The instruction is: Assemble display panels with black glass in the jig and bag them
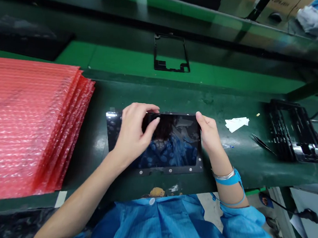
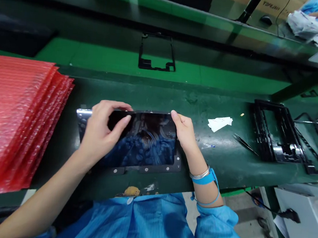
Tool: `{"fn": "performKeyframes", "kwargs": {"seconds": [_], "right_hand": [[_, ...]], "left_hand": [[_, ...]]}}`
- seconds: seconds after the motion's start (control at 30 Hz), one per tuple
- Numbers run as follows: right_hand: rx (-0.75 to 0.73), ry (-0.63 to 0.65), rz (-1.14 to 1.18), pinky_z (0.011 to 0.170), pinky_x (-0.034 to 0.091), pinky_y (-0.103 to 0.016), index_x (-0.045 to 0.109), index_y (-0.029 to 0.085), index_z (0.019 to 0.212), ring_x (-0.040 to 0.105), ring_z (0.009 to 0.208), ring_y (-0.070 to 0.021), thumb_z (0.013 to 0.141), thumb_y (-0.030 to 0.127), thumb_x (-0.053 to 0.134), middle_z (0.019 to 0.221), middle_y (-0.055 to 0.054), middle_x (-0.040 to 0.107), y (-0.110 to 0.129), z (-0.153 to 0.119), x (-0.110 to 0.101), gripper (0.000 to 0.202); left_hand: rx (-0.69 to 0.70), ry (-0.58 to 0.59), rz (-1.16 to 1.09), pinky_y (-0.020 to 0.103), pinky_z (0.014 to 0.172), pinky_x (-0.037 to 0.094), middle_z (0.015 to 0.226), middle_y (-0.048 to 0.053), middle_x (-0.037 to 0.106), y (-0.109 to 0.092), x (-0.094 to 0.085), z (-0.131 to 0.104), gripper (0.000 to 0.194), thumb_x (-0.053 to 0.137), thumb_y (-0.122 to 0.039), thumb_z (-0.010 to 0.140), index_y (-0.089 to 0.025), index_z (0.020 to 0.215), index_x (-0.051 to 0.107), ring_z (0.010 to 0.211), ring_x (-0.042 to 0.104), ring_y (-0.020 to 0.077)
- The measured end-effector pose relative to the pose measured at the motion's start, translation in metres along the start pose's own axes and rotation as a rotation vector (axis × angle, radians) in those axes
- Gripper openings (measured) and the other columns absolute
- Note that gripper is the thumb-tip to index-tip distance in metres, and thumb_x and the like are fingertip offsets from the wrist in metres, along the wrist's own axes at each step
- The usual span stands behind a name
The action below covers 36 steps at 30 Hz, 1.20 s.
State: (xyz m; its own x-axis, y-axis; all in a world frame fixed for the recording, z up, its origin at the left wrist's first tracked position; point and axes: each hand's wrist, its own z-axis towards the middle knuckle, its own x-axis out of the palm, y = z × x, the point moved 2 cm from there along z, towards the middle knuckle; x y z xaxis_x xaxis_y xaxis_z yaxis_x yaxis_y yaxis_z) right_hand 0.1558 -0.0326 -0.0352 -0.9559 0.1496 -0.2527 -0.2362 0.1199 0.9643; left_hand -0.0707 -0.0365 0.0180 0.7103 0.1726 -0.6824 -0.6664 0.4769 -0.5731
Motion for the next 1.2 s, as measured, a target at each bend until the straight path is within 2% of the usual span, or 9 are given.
{"fn": "performKeyframes", "kwargs": {"seconds": [0.13,0.23,0.3,0.4,0.53,0.7,0.97,1.07,1.2], "right_hand": [[0.006,-0.063,0.107,0.053,0.033,-0.027,0.033,0.025,0.055,0.037,0.058,-0.0128,0.073,0.079,0.054,0.055,0.004,0.031,0.002,-0.003,0.007,0.061],[-0.014,-0.121,0.154,0.053,0.033,-0.027,0.032,0.025,0.054,0.032,0.056,-0.0114,0.071,0.078,0.058,0.056,0.004,0.029,0.006,-0.006,0.010,0.061],[-0.019,-0.141,0.175,0.053,0.032,-0.027,0.034,0.024,0.053,0.031,0.056,-0.0109,0.071,0.076,0.060,0.057,0.004,0.031,0.009,-0.007,0.011,0.061],[-0.008,-0.136,0.182,0.052,0.032,-0.027,0.034,0.024,0.054,0.032,0.056,-0.0112,0.072,0.076,0.060,0.055,0.004,0.032,0.012,-0.008,0.012,0.060],[0.002,-0.130,0.181,0.051,0.030,-0.026,0.032,0.024,0.055,0.030,0.055,-0.0111,0.073,0.077,0.059,0.054,0.005,0.028,0.013,-0.011,0.012,0.062],[-0.030,-0.179,0.207,0.050,0.025,-0.026,0.030,0.024,0.056,0.023,0.055,-0.0097,0.075,0.076,0.060,0.056,0.006,0.025,0.015,-0.017,0.010,0.063],[-0.110,-0.229,0.104,0.049,0.025,-0.025,0.027,0.023,0.055,0.023,0.053,-0.0089,0.079,0.075,0.057,0.055,0.006,0.023,0.024,-0.022,0.008,0.065],[-0.137,-0.093,0.128,0.054,0.038,-0.024,0.046,0.022,0.059,0.038,0.056,-0.0109,0.081,0.074,0.056,0.057,0.004,0.041,0.026,-0.020,0.002,0.058],[-0.218,0.341,0.071,0.061,0.048,-0.025,0.068,0.020,0.075,0.055,0.064,-0.0145,0.075,0.073,0.066,0.066,0.001,0.062,0.028,-0.021,-0.011,0.053]], "left_hand": [[-0.231,-0.253,-0.102,0.041,0.101,0.043,0.115,0.007,0.067,0.030,-0.026,-0.010,0.023,0.061,-0.028,0.090,-0.021,0.111,0.063,0.111,0.060,0.0246],[-0.609,-0.246,-0.463,0.036,0.082,0.050,0.082,0.000,0.067,0.052,-0.027,-0.016,0.010,0.068,-0.033,0.083,-0.023,0.086,0.067,0.080,0.061,0.0197],[-0.784,-0.246,-0.680,0.032,0.066,0.048,0.061,-0.003,0.058,0.057,-0.025,-0.017,0.018,0.072,-0.034,0.077,-0.023,0.066,0.063,0.061,0.054,0.0158],[-0.856,-0.281,-0.796,0.031,0.059,0.048,0.055,-0.002,0.057,0.057,-0.026,-0.015,0.024,0.075,-0.036,0.071,-0.023,0.058,0.059,0.058,0.055,0.0165],[-0.951,-0.214,-0.916,0.036,0.060,0.055,0.058,0.002,0.065,0.058,-0.026,-0.018,0.031,0.080,-0.044,0.065,-0.022,0.056,0.061,0.069,0.065,0.0235],[-0.863,-0.345,-0.892,0.038,0.065,0.057,0.052,0.003,0.062,0.061,-0.025,-0.023,0.040,0.086,-0.054,0.052,-0.022,0.055,0.064,0.069,0.067,0.0254],[-0.764,-0.400,-0.874,0.030,0.053,0.050,0.048,-0.002,0.057,0.053,-0.028,-0.021,0.033,0.088,-0.048,0.054,-0.021,0.058,0.070,0.050,0.054,0.0150],[-0.769,-0.472,-0.903,0.025,0.048,0.043,0.049,-0.004,0.054,0.055,-0.033,-0.023,0.031,0.090,-0.040,0.055,-0.021,0.054,0.065,0.047,0.047,0.0099],[-0.661,-0.724,-0.888,0.023,0.047,0.042,0.052,-0.003,0.058,0.061,-0.049,-0.030,0.038,0.088,-0.044,0.059,-0.020,0.051,0.060,0.047,0.048,0.0086]]}}
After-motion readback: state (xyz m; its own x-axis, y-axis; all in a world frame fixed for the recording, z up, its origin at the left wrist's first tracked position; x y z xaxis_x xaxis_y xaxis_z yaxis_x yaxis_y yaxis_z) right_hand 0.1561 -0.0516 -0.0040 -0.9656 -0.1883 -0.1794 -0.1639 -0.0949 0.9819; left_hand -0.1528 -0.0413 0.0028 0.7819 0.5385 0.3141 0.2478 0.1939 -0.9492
